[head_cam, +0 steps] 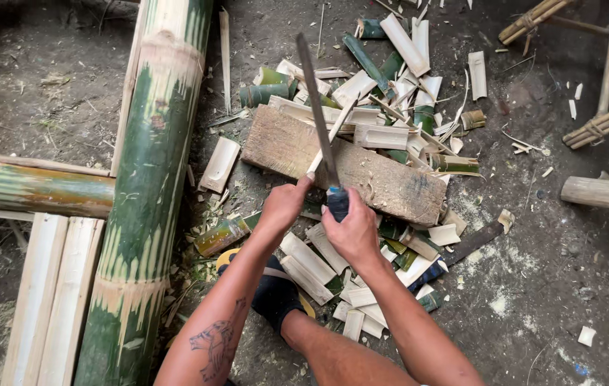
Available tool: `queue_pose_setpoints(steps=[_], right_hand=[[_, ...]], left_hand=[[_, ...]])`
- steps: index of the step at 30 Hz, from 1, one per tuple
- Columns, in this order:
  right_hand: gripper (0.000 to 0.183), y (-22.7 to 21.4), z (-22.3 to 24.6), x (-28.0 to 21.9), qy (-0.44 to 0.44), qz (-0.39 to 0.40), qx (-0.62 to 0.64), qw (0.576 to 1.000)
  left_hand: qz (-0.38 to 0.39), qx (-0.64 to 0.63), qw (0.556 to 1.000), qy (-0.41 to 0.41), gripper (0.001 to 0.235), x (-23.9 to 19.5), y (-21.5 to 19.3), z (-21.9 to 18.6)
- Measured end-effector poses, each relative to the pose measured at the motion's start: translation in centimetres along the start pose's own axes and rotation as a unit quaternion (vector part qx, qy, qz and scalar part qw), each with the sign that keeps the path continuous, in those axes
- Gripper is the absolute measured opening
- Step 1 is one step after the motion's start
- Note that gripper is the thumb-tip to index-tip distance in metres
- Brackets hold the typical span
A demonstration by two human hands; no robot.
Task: The person assembles a bamboo frame by placing split bamboo slats across the frame, hammering nails to secure them, and sawing off excess length. The person uses a hammer, nails, and a hand saw to complete the assembly.
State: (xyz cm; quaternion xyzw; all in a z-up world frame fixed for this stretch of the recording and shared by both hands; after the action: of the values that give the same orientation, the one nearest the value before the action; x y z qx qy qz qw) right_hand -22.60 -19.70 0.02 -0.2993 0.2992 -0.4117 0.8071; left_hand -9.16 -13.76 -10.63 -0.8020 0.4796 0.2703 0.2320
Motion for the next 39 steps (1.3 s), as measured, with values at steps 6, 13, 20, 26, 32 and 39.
queue_pose_setpoints(steps=[6, 13, 20, 26, 32, 39], right_hand=[[0.037, 0.8, -1.2, -0.5, -0.025, 0.021, 0.005, 0.999], [0.035, 1.4, -1.8, 0.1, -0.019, 0.048, 0.041, 0.998], [0.030, 2.4, -2.4, -0.3, -0.016, 0.023, 0.066, 0.997], [0.028, 0.5, 0.5, -0.9, -0.009, 0.015, 0.090, 0.996], [0.024, -0.2, -2.1, -3.8, -0.053, -0.056, 0.144, 0.987], [0.032, 1.1, -0.8, -0.6, -0.042, -0.017, 0.027, 0.999]], left_hand=[[0.010, 0.007, 1.000, -0.022, 0.069, 0.3, 0.9, 0.3], [-0.006, 0.072, 0.997, -0.013, 0.072, 0.3, 1.0, -0.1], [-0.051, 0.193, 0.979, 0.034, 0.044, -7.2, -0.8, 0.7], [-0.101, 0.301, 0.948, 0.013, 0.023, -13.5, -1.6, 0.2], [-0.189, 0.263, 0.930, 0.174, 0.020, -15.6, -0.7, 1.2], [-0.159, 0.322, 0.932, 0.052, 0.019, -11.0, -0.6, 2.5]])
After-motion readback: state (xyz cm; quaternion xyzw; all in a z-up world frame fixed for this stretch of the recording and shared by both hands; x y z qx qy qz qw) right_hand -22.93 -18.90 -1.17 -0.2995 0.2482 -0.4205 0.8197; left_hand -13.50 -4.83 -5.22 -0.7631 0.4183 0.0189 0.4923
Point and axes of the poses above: each hand's wrist, its own x-axis towards the middle knuckle, its own y-axis out of the palm, z = x × y, the point moved 3 cm from there along x, towards the middle knuckle, and after that the axes turned 2 degrees about z, right-handed, at the moved point
